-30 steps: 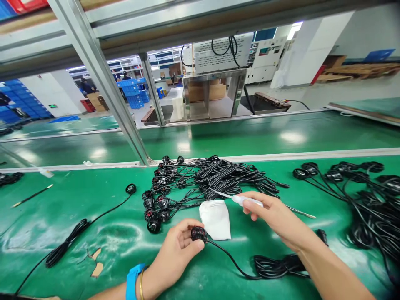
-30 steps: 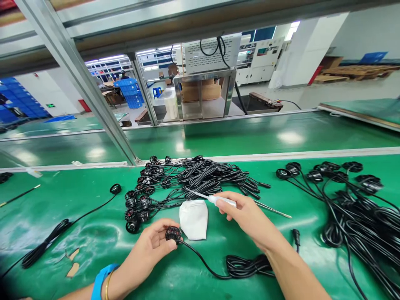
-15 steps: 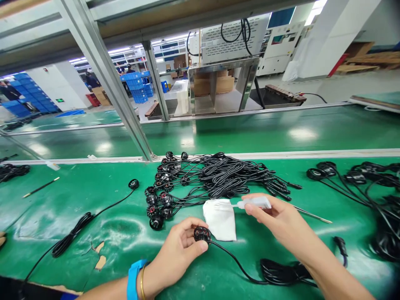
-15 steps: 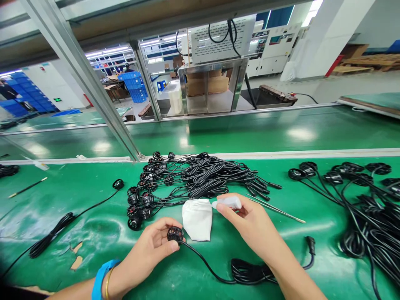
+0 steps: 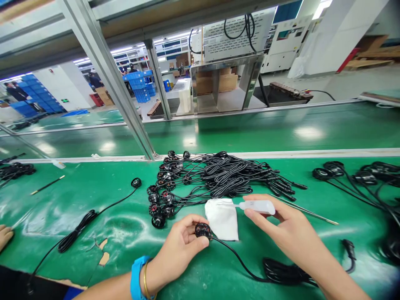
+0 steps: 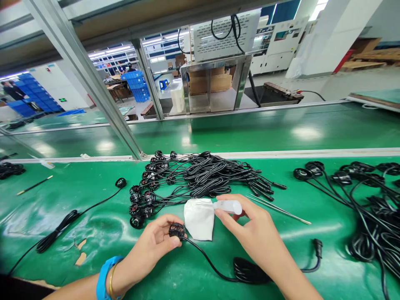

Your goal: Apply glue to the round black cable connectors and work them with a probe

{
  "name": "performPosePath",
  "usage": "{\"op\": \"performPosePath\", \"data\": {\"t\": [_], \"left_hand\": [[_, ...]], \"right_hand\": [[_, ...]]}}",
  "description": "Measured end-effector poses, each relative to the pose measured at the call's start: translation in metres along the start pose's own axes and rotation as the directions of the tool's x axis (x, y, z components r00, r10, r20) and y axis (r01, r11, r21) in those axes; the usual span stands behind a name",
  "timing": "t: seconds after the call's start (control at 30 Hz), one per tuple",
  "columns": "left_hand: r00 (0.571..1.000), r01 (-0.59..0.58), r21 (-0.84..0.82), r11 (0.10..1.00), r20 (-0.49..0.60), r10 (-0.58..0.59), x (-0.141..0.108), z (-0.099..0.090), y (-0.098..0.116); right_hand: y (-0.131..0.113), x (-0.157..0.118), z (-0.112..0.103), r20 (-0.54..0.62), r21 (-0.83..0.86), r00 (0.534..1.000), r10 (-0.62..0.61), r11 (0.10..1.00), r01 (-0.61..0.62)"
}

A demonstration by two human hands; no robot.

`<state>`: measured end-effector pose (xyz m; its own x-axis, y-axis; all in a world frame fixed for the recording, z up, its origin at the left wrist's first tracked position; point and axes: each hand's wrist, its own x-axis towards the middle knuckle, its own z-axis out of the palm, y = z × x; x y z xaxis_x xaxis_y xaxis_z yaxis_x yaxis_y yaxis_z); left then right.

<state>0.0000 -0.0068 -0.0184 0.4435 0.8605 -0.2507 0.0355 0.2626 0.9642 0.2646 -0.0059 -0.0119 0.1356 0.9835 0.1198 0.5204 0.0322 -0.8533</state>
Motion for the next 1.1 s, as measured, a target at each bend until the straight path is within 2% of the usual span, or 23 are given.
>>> {"op": "performPosePath", "data": {"t": [0.17, 0.3, 0.43, 0.53, 0.77, 0.97, 1.1], "left_hand": [[1.0, 0.0, -0.031, 1.0, -0.005, 0.0, 0.0, 0.001, 0.002], [0.999, -0.024, -0.053, 0.998, -0.027, 0.022, 0.0, 0.003, 0.0], [0.998, -0.05, -0.142, 0.989, -0.037, 0.046, 0.002, 0.004, -0.004], [0.997, -0.066, -0.205, 0.977, -0.04, 0.059, 0.003, 0.006, -0.005], [0.997, -0.074, -0.282, 0.957, -0.03, 0.068, 0.004, 0.009, -0.004], [0.997, -0.074, -0.297, 0.952, -0.027, 0.07, 0.005, 0.009, -0.005], [0.995, -0.098, -0.3, 0.949, -0.025, 0.095, 0.005, 0.009, -0.005]], "right_hand": [[-0.004, 0.0, -0.001, -0.001, 0.017, 1.0, 0.011, 1.0, -0.011], [-0.005, -0.001, -0.006, 0.025, 0.097, 0.996, 0.087, 0.991, -0.089], [-0.003, -0.003, -0.011, 0.025, 0.166, 0.994, 0.102, 0.98, -0.105], [-0.003, -0.005, -0.013, 0.052, 0.18, 0.996, 0.072, 0.98, -0.08], [-0.009, -0.009, -0.014, 0.111, 0.181, 0.989, -0.093, 0.981, 0.072], [-0.008, -0.013, -0.014, 0.132, 0.145, 0.983, -0.13, 0.983, 0.11], [-0.007, -0.013, -0.013, 0.135, 0.121, 0.985, -0.104, 0.989, 0.088]]}}
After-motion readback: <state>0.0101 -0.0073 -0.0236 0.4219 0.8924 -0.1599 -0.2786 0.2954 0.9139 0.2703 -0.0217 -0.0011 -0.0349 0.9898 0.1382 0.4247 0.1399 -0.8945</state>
